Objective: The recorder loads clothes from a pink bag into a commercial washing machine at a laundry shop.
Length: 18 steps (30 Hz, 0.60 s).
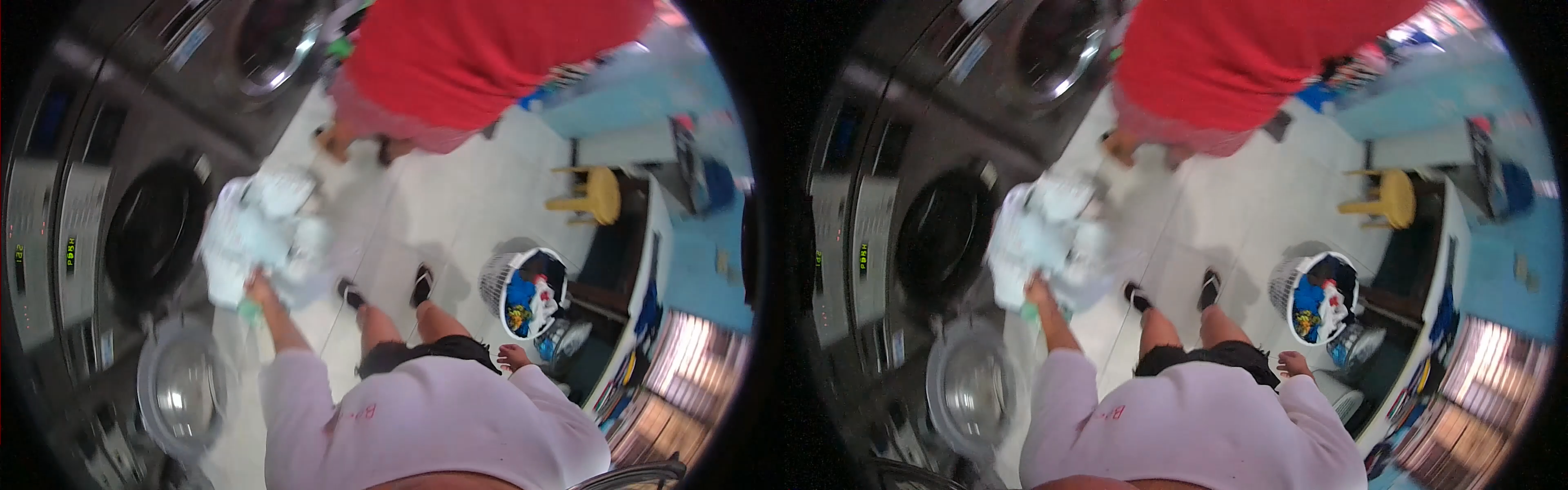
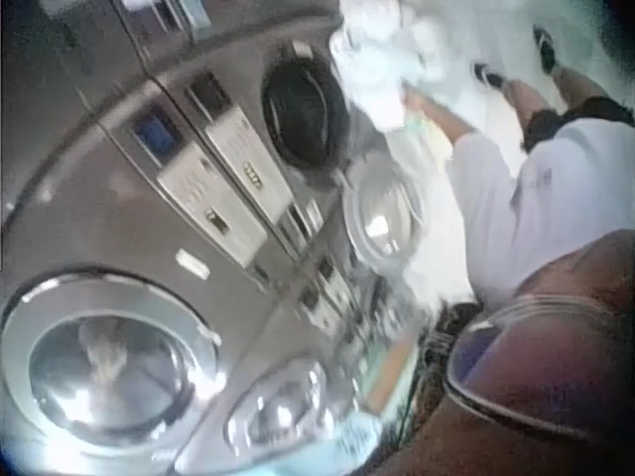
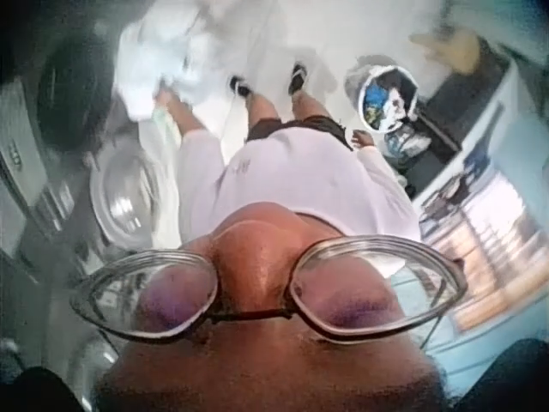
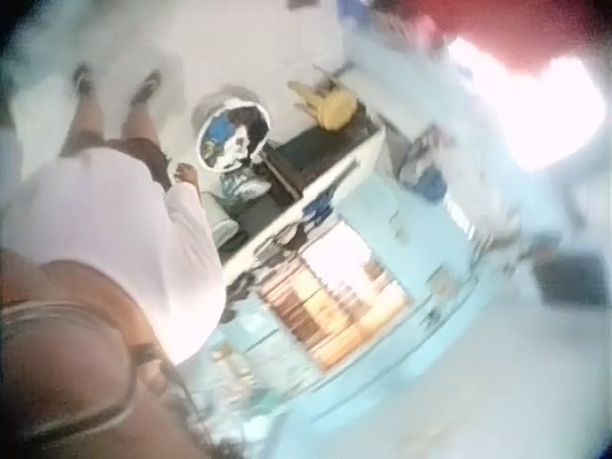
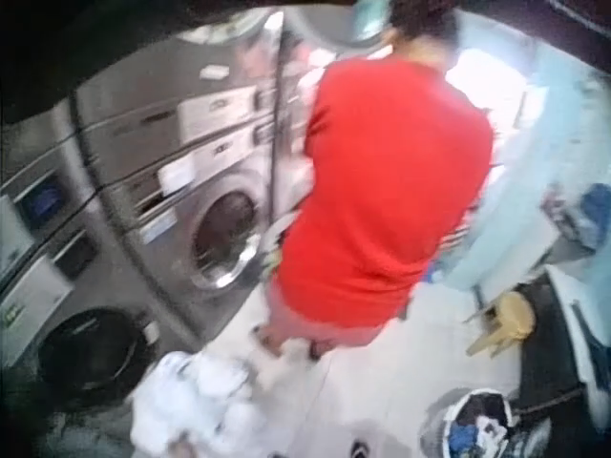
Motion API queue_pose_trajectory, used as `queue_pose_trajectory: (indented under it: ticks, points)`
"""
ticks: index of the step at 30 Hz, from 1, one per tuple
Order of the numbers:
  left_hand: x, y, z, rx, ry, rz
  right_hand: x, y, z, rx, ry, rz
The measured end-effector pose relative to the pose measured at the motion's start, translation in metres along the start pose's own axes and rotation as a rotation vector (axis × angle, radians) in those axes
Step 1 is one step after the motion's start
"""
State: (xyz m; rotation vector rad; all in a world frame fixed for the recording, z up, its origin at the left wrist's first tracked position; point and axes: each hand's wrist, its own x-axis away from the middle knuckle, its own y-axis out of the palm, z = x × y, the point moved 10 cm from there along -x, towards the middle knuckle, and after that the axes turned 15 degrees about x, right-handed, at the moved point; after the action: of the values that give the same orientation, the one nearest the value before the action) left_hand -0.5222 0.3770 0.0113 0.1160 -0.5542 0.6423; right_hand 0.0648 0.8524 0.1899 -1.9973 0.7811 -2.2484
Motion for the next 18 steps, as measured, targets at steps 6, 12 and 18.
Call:
queue_pose_trajectory:
  ticks: [6, 12, 18]
  points:
    - [0.026, 0.013, 0.09, 0.353, 0.143, -0.215, -0.018, -0.028, -0.043, -0.124, -0.079, 0.13]
    - [0.036, 0.025, 0.115, 0.622, 0.061, -0.369, -0.009, 0.007, -0.035, -0.039, -0.067, 0.006]
    - [0.043, 0.022, 0.108, 0.564, -0.105, -0.316, -0.005, 0.06, -0.057, 0.156, -0.112, 0.04]
